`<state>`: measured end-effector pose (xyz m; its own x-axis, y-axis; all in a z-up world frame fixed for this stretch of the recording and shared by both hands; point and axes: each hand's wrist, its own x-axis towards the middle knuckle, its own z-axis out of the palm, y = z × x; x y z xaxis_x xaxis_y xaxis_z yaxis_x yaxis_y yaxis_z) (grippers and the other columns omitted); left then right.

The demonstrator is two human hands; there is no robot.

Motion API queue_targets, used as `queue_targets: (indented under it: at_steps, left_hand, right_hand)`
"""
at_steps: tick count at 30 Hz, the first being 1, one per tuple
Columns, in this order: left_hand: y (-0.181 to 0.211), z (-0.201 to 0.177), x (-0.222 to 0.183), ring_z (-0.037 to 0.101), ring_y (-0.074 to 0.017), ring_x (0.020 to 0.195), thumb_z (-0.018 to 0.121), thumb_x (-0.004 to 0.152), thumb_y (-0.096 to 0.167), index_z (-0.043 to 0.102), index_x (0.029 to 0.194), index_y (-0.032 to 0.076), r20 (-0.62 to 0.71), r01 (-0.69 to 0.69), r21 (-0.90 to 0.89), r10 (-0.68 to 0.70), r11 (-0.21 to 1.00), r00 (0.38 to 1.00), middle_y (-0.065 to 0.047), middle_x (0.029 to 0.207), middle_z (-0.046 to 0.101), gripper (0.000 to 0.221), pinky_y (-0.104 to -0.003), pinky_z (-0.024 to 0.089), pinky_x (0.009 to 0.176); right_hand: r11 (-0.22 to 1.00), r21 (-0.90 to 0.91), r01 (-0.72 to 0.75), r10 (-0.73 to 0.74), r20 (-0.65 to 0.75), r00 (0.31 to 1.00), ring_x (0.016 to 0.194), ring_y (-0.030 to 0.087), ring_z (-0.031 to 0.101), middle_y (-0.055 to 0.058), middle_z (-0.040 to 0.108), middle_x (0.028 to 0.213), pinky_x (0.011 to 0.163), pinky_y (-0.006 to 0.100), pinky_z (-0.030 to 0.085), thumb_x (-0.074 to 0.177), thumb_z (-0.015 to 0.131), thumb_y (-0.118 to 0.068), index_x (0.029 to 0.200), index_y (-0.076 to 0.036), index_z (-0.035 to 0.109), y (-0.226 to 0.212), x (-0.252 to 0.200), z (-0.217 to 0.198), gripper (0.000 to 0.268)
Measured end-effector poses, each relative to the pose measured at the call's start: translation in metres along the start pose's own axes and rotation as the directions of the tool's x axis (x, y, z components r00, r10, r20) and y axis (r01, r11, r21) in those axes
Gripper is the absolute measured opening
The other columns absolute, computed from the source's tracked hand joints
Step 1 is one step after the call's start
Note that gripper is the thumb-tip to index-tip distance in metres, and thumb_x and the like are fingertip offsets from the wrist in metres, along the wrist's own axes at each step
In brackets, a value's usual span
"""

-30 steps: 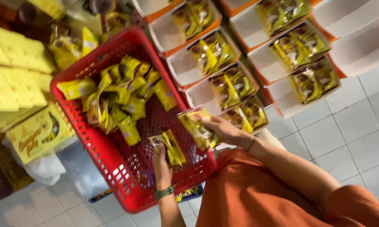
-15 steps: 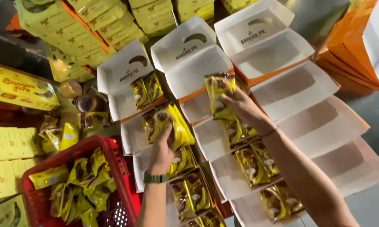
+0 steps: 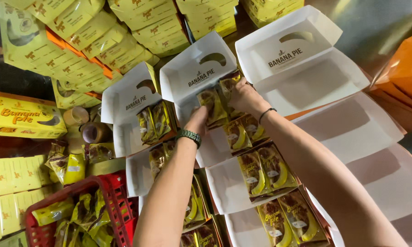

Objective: The person packs yellow-packaged banana pies into cardboard boxes by hand, moving them from a red basket and other containers.

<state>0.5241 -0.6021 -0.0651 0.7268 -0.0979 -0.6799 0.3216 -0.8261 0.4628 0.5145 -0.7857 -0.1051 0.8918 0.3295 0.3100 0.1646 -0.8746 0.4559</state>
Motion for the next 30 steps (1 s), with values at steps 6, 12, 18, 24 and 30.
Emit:
queue_targets:
  at_steps: [6,12,18,24,30]
  left_hand:
    - [0.027,0.026,0.025,0.031,-0.0355,0.151,0.039,0.095,0.059,0.024,0.16,0.007,-0.058,0.128,-0.293,-0.151,0.947,0.987,-0.016,0.165,0.031,0.085,-0.047,0.031,0.119]
    - [0.018,0.035,0.018,0.066,-0.048,0.107,0.039,0.097,-0.006,0.055,0.123,-0.017,-0.303,-0.437,0.231,0.492,0.869,0.816,-0.038,0.11,0.066,0.032,-0.054,0.057,0.092]
    - [-0.022,-0.017,-0.12,0.05,-0.0517,0.132,0.041,0.108,0.03,0.037,0.152,-0.005,-0.426,-0.45,0.002,0.408,0.893,0.807,-0.036,0.142,0.05,0.056,-0.058,0.04,0.114]
    - [-0.236,-0.032,-0.291,0.066,-0.0274,0.103,0.051,0.105,0.014,0.062,0.123,0.007,-0.832,-0.632,0.017,0.362,0.775,0.42,-0.01,0.109,0.069,0.023,-0.039,0.052,0.096]
    - [-0.444,-0.085,-0.36,0.062,-0.0401,0.112,0.057,0.102,-0.002,0.055,0.122,-0.008,-0.889,-0.109,-0.176,-0.111,0.978,0.444,-0.023,0.112,0.061,0.021,-0.045,0.054,0.097]
  right_hand:
    - [0.142,0.464,-0.875,0.029,0.881,0.472,0.09,0.044,0.066,0.038,0.05,0.12,0.065,0.045,0.06,0.095,0.038,0.016,0.151,0.013,0.012,0.035,0.017,-0.094,0.062]
    - [0.703,0.598,-0.384,0.014,0.529,0.848,0.153,0.041,0.024,0.02,0.035,0.162,0.122,0.057,0.022,0.095,0.054,-0.026,0.16,-0.009,0.034,0.002,-0.009,-0.065,0.07]
    - [0.694,0.66,-0.288,0.068,0.338,0.939,0.151,0.049,0.025,0.031,0.041,0.159,0.121,0.065,0.018,0.108,0.047,-0.029,0.156,0.003,0.046,0.001,-0.029,-0.129,0.058]
    - [0.59,0.805,-0.056,0.028,0.048,0.998,0.137,0.047,0.052,0.021,0.066,0.131,0.11,0.053,0.04,0.091,0.063,-0.011,0.113,-0.003,0.073,-0.072,-0.091,-0.186,0.026]
    - [0.43,0.901,-0.062,-0.026,0.081,0.996,0.116,0.023,0.068,-0.002,0.07,0.113,0.101,0.033,0.051,0.089,0.065,-0.014,0.112,-0.02,0.074,-0.164,-0.085,-0.271,0.025]
